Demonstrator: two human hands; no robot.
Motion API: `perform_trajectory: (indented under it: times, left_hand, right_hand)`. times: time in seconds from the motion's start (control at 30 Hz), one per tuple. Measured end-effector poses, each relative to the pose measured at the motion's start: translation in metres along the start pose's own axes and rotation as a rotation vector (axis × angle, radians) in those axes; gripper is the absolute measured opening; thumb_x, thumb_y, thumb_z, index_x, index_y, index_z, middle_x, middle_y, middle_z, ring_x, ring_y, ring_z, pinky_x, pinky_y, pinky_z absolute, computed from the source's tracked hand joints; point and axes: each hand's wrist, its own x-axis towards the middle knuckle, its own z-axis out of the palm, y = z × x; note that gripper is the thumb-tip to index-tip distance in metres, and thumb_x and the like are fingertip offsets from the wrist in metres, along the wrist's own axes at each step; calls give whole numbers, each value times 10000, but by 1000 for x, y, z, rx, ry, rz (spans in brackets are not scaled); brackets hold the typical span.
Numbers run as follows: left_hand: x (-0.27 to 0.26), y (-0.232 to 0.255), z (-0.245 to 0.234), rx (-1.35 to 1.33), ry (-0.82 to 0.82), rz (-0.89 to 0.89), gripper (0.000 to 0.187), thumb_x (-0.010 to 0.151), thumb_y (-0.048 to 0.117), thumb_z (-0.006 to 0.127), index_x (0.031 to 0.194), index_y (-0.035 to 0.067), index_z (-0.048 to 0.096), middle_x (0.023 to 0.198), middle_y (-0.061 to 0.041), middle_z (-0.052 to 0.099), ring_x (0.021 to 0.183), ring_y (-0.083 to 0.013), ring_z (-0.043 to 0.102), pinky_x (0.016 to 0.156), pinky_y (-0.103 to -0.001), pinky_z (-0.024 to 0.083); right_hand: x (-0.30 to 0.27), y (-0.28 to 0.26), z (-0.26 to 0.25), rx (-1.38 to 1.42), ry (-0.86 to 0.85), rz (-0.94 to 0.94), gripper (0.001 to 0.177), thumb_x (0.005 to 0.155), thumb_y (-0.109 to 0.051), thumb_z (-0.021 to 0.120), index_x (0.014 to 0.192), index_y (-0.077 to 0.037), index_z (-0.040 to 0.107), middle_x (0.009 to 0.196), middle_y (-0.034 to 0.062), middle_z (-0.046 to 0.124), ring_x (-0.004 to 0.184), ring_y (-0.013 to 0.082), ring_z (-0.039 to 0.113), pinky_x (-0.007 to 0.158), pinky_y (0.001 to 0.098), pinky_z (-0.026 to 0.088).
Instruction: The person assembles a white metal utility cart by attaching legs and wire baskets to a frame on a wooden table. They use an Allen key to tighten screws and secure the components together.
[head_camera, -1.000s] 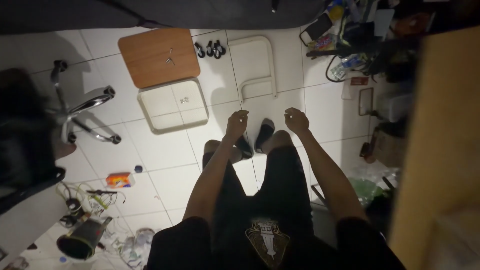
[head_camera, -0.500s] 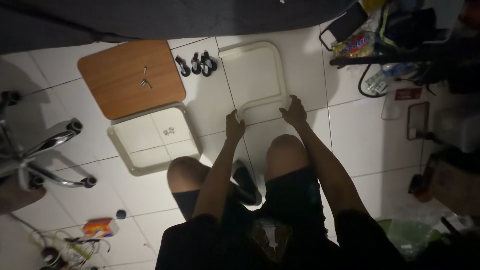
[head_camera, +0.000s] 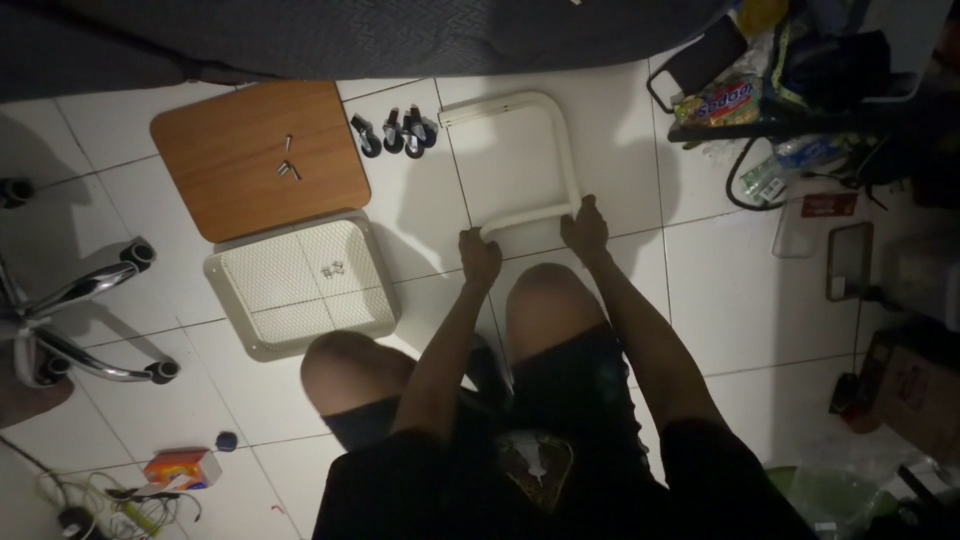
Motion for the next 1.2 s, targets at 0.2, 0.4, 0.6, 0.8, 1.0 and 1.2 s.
perform_trajectory:
  times: [0.2,0.4,0.6,0.8,1.0,1.2]
  left_hand:
    - [-52,56,-81,-36,0,65,363,841,24,577,1195,-51,586,1168,-249,540,1068,-414,564,928,-507,494]
    - [-121,160,-220,-20,19,143,309,864,96,639,1156,-4,610,1165,-202,578,960,-394,640,819,-471,546]
    - [-254,280,-368,-241,-76,19,319,923,177,627,1193,6,620,1069,-210,718,964,-332,713,849,-415,556]
    - [-389,384,-487,-235,-105,-18,277,908,182,666,1128,15,658,928,-179,737,799,-285,719,743,-388,556]
    - [-469,436,-530,-235,-217,188,245,911,176,666,1095,17,640,891,-149,730,767,-234,707,718,-367,559]
    - [-484,469,-521,-219,-432,236,281,892,162,652,1129,18,604,875,-133,712,725,-218,677,665,-367,548]
  right_hand:
    - [-78,-42,-65,205,85,-31,372,926,-145,672,1157,19,431,947,268,681,852,442,703,742,527,567]
    - [-198,-118,-188,352,144,-61,352,958,-117,645,1193,20,422,982,273,679,892,443,702,754,516,569]
    - [-366,-193,-331,405,270,-112,389,916,-121,651,1220,18,452,1035,294,683,970,481,676,815,521,549]
    - [-540,-236,-445,498,265,-41,368,925,-176,632,1183,31,471,1018,289,696,953,447,695,812,507,550]
    - [-662,-240,-510,615,297,180,326,945,-165,590,1171,34,465,977,264,681,853,411,705,749,507,561]
    - [-715,-212,-522,701,443,299,328,909,-127,583,1191,11,487,953,243,684,816,371,712,741,476,574]
